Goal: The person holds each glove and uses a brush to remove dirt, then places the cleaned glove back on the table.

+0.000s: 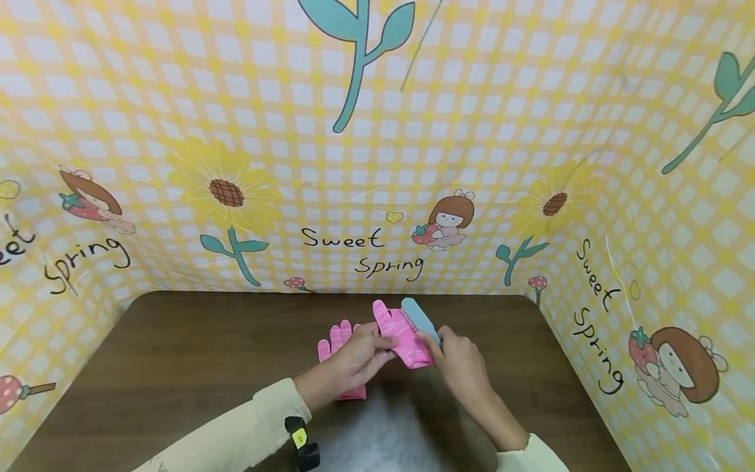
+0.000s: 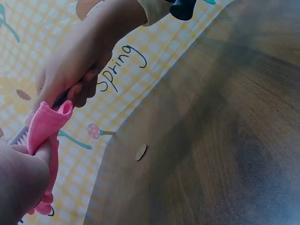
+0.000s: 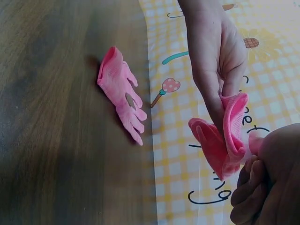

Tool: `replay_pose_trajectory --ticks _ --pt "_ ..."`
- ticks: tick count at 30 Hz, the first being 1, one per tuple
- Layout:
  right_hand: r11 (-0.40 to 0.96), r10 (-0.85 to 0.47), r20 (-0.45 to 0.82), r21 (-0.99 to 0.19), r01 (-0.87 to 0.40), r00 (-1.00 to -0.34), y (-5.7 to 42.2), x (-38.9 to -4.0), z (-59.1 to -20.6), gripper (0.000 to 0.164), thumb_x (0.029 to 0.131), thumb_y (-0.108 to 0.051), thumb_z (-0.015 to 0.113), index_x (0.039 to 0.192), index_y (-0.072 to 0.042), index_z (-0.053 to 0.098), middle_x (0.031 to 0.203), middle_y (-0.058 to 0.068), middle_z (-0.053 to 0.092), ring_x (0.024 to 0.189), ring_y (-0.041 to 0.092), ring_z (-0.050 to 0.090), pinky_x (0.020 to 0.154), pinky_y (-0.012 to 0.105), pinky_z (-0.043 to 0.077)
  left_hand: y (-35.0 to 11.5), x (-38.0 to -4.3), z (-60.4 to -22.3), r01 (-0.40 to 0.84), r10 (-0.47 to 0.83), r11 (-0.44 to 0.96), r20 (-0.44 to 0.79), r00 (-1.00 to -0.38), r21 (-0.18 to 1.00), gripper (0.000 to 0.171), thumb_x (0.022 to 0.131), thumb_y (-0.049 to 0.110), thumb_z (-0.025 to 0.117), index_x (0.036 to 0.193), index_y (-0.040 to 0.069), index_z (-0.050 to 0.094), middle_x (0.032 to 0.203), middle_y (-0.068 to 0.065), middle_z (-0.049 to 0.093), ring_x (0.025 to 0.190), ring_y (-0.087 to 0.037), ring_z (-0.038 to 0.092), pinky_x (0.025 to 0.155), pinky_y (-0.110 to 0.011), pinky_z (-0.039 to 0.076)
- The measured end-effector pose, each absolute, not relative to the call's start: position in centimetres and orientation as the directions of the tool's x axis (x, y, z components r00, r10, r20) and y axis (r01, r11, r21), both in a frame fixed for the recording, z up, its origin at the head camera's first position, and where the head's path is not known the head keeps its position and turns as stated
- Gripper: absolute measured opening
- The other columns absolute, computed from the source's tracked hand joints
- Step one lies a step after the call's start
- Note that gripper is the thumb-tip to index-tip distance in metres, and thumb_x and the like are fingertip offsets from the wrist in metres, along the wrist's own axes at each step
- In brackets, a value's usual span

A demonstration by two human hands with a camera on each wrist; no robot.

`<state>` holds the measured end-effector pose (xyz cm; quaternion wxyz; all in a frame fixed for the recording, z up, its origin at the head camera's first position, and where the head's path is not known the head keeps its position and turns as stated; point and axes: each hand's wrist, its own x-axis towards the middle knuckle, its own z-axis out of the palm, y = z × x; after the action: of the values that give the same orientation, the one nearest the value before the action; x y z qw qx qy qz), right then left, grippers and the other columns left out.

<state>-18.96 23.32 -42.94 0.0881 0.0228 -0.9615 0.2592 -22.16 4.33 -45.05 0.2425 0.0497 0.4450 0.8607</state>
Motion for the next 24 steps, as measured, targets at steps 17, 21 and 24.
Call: replay_pose_trajectory --ticks 17,21,24 --pt "0.860 0.056 0.166 -0.509 -0.038 -0.985 23.81 -19.40 -43.51 0.050 0.101 -0.055 0.055 0.082 -0.009 0.055 0.060 0.000 0.048 0.055 0.015 0.047 0.051 0.029 0.038 4.33 -21.74 -45.08 -0.391 0.461 -0.495 -0.146 -0.875 0.776 0.048 0.098 -0.015 0.037 0.146 -0.014 0.033 0.157 -0.030 0.039 0.146 -0.036 0.038 0.123 -0.056 0.029" --pt "0.857 0.066 0.160 -0.514 -0.026 -0.985 23.92 -19.54 -43.55 0.051 0.102 -0.055 0.054 0.084 -0.007 0.057 0.061 0.002 0.049 0.055 0.016 0.047 0.050 0.029 0.039 4.37 -21.73 -45.03 -0.383 0.448 -0.493 -0.150 -0.881 0.781 0.044 0.098 -0.015 0.037 0.142 -0.015 0.034 0.153 -0.030 0.041 0.139 -0.031 0.043 0.123 -0.057 0.029" --pt "0.859 0.081 0.153 -0.513 -0.009 -0.985 24.23 -19.72 -43.59 0.052 0.102 -0.055 0.053 0.087 -0.005 0.059 0.062 0.003 0.051 0.056 0.017 0.049 0.050 0.030 0.040 4.36 -21.77 -44.99 -0.385 0.447 -0.488 -0.154 -0.881 0.783 0.043 0.098 -0.015 0.038 0.141 -0.015 0.036 0.150 -0.028 0.044 0.134 -0.027 0.046 0.123 -0.057 0.030"
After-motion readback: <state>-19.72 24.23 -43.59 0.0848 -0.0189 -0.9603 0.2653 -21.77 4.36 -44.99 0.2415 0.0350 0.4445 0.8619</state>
